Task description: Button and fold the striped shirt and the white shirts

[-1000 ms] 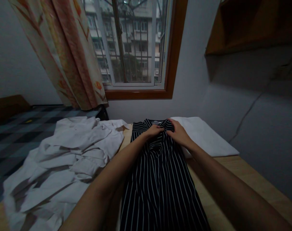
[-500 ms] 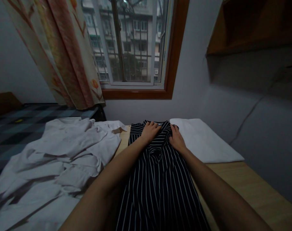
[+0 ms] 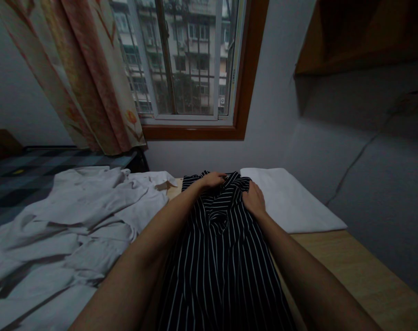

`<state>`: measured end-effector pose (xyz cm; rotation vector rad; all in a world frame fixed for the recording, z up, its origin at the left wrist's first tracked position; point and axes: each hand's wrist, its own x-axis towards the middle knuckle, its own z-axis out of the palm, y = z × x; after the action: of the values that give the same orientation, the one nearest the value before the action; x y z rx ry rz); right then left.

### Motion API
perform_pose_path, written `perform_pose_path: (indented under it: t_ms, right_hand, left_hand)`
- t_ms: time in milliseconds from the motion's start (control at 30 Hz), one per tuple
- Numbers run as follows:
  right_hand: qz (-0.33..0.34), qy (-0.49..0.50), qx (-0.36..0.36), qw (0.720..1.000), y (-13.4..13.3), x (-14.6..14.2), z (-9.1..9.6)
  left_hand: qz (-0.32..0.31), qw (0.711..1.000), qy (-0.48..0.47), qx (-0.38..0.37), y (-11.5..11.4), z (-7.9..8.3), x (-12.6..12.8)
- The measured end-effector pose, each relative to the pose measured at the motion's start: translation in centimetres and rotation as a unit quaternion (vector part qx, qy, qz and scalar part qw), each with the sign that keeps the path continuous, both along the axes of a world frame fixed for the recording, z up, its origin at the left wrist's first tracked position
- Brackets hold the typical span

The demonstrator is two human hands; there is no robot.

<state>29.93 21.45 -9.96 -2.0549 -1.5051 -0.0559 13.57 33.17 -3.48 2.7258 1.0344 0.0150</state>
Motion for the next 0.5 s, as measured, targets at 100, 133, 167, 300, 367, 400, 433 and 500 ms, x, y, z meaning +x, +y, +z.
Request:
perform_pose_path:
  t_ms: [100,133,167,300,367,400,433,500]
  right_hand:
    - [-0.013,-0.014,-0.033,0.999,0.0,-0.3,0.2]
    - [-0.015,-0.019,-0.044,0.999,0.0,-0.4,0.2]
    - [-0.013,-0.025,-0.055,0.998,0.0,-0.5,0.3]
    - [0.009,-0.044,-0.087,0.995,-0.3,-0.9,0.4]
    - [0.032,-0.059,-0.097,0.993,-0.4,-1.1,0.5]
    - [0.049,-0.071,-0.104,0.991,-0.4,-1.1,0.6]
    - [0.069,-0.085,-0.114,0.987,-0.3,-1.2,0.7]
    - [0.115,-0.112,-0.147,0.976,0.1,-1.1,1.0]
  left_hand:
    - [-0.013,0.997,0.019,0.072,-1.0,-1.2,0.4]
    - [-0.022,0.995,0.019,0.098,-1.3,-1.6,0.6]
    - [-0.026,0.992,0.012,0.124,-1.5,-1.8,0.8]
    - [0.055,0.979,-0.047,0.188,-1.7,-2.1,1.6]
    - [0.127,0.973,-0.065,0.182,-1.3,-1.8,2.0]
    - [0.152,0.97,-0.069,0.177,-1.0,-1.6,2.2]
    - [0.168,0.968,-0.07,0.173,-0.8,-1.3,2.4]
    - [0.18,0.967,-0.072,0.165,-0.5,-0.9,2.6]
